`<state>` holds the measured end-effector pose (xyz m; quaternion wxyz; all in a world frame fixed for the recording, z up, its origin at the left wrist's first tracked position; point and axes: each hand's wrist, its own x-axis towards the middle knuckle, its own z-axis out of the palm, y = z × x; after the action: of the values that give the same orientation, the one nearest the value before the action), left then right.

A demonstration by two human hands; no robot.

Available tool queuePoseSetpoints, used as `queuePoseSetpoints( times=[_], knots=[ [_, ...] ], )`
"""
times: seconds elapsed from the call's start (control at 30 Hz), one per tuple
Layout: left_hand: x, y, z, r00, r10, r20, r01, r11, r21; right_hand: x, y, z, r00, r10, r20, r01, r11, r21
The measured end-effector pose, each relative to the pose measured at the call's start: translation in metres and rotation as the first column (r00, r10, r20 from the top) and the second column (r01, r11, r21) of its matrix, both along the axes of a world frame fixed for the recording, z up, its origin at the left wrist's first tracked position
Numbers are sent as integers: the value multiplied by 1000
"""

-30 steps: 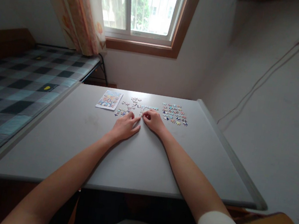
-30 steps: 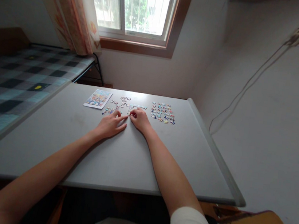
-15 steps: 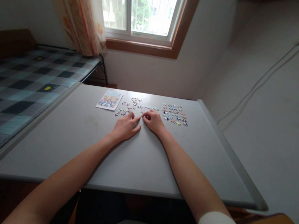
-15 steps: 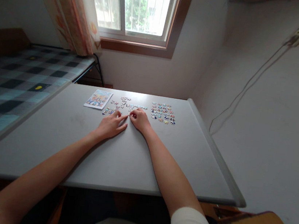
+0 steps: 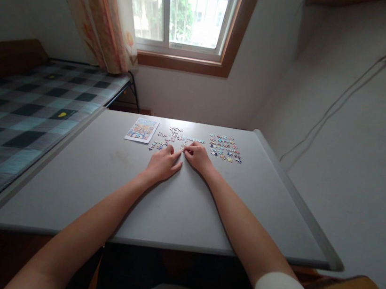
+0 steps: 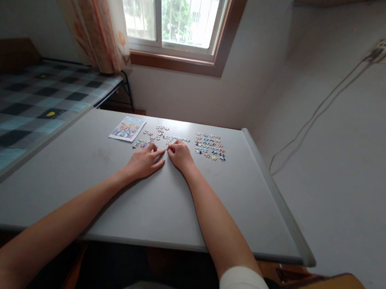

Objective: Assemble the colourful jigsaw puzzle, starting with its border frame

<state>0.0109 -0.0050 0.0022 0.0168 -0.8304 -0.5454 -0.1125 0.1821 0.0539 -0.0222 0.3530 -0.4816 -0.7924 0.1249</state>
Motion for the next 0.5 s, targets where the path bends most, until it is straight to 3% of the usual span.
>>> queuePoseSetpoints(
  times=[0.2,0.37,0.5],
  knots=[
    [-1,1,-2,999,31,33,-30,1000,-7,1,-2,0,996,-50,-69,51,999,11],
    [-2,3,-3,996,71,56,-68,997,-45,3,-2,-1,986,-165,12,165,986,18],
    [-4,2,-2,996,53,68,-49,997,-56,3,-2,-2,981,-180,75,182,983,-21]
  ],
)
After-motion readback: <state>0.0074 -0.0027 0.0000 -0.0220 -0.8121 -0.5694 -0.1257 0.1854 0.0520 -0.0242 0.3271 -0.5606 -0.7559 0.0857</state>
